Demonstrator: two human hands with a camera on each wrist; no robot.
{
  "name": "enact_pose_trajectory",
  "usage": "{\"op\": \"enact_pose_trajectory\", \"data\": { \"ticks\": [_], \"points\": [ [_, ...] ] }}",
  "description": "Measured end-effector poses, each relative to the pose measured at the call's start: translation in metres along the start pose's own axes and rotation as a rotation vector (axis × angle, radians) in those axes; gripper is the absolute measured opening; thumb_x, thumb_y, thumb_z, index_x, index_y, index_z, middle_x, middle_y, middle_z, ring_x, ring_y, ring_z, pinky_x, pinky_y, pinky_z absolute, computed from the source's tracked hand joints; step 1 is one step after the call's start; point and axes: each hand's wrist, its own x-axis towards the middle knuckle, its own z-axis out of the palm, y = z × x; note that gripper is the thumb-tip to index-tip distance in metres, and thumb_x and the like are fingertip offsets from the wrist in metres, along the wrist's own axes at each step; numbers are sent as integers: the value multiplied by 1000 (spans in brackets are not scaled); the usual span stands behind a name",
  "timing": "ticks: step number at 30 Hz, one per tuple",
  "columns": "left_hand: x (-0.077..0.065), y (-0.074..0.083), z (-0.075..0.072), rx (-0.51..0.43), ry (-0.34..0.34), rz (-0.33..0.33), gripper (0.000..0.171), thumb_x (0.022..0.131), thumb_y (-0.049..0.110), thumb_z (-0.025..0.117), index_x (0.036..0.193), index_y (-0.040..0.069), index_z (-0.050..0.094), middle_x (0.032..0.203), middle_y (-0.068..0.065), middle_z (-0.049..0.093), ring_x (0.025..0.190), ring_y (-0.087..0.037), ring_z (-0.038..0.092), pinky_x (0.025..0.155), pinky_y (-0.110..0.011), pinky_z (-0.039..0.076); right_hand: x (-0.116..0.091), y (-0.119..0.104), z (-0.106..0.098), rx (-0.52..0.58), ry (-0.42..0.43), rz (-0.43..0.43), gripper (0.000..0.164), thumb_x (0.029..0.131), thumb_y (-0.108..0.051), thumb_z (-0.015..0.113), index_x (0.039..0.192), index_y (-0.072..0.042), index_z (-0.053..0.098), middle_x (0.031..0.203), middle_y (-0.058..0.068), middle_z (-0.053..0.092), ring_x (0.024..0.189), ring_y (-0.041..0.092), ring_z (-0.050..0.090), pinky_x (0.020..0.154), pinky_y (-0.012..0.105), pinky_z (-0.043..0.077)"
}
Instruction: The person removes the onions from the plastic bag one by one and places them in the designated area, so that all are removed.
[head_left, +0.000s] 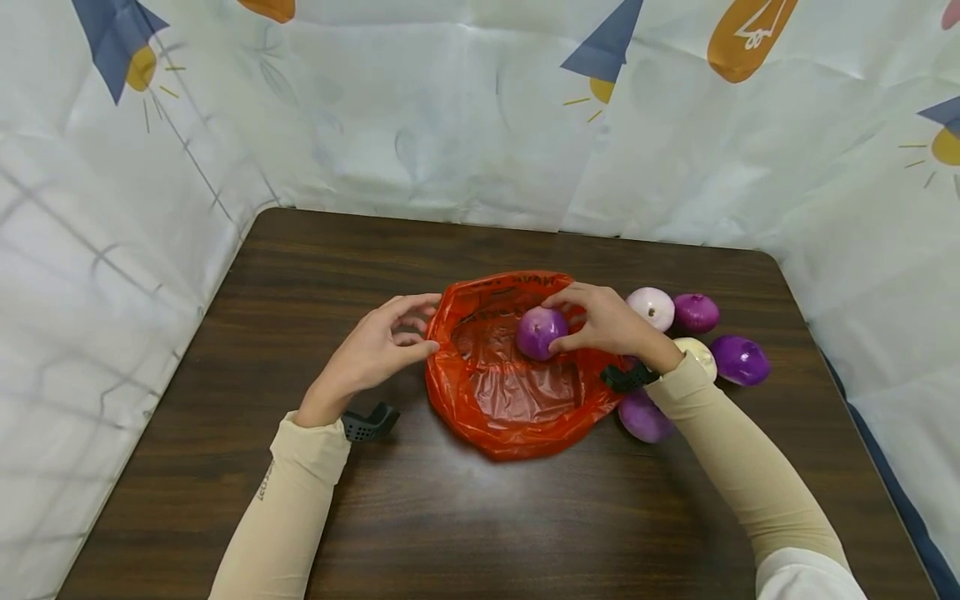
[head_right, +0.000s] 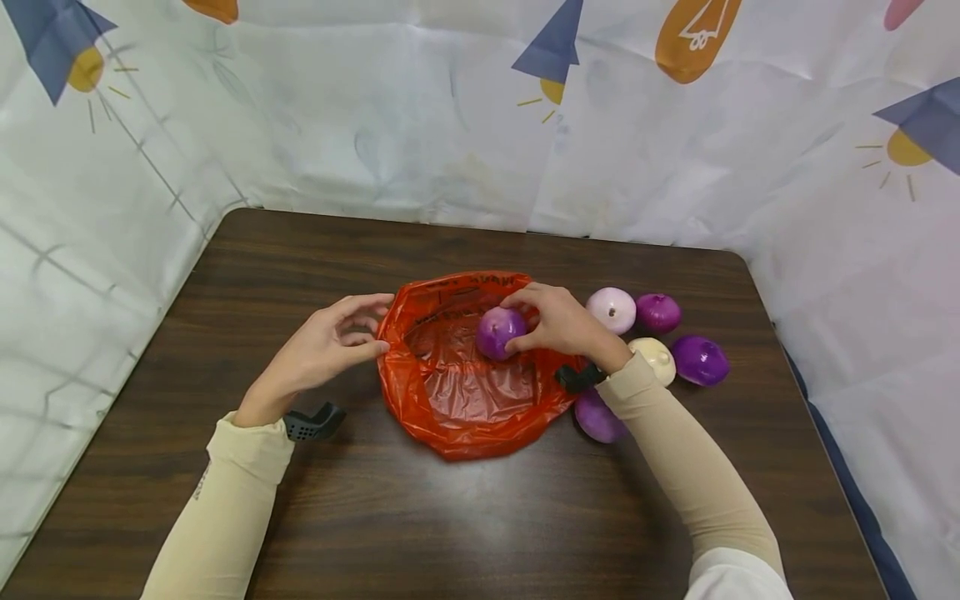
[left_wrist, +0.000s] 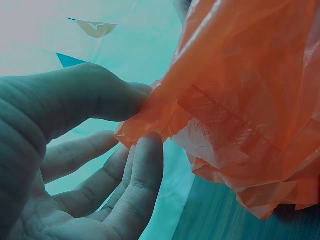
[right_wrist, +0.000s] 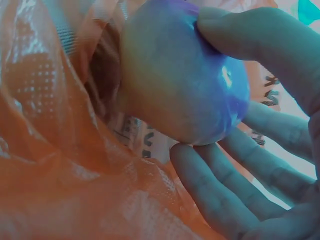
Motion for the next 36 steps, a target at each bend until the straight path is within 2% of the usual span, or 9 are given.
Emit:
{"op": "enact_pose_trajectory", "data": {
  "ticks": [8, 22, 29, 36],
  "points": [
    [0, 0, 1, -11, -3, 9, 64, 94, 12, 76, 152, 14, 50, 140, -13, 56, 116, -27, 60, 91, -17, 55, -9, -7, -9, 43, 21, 9, 61, 79, -36, 91, 132, -16, 67, 129, 7, 67, 104, 25, 75, 88, 42, 64],
    [0, 4, 3, -8, -5, 24, 63, 94, 12, 76, 152, 12, 51, 140, -14, 57, 116, -27, 60, 89, -16, 55, -26, -11, -20, 103, 91, -25, 58, 80, -34, 91, 131, -21, 68, 125, 5, 65, 109, 26, 71, 95, 47, 61],
    [-1, 5, 3, -21, -12, 26, 63, 94, 12, 76, 152, 12, 50, 140, -14, 57, 116, -27, 60, 89, -15, 54, -34, -14, -28, 131, 113, -37, 56, 80, -29, 91, 130, -18, 69, 126, 6, 65, 112, 29, 70, 97, 49, 60],
    [-3, 5, 3, -13, -11, 25, 62, 95, 14, 75, 152, 12, 50, 141, -14, 57, 116, -27, 60, 90, -15, 54, -47, -19, -35, 157, 129, -45, 56, 81, -24, 91, 132, -18, 68, 128, 6, 64, 116, 27, 66, 97, 50, 60]
  ]
}}
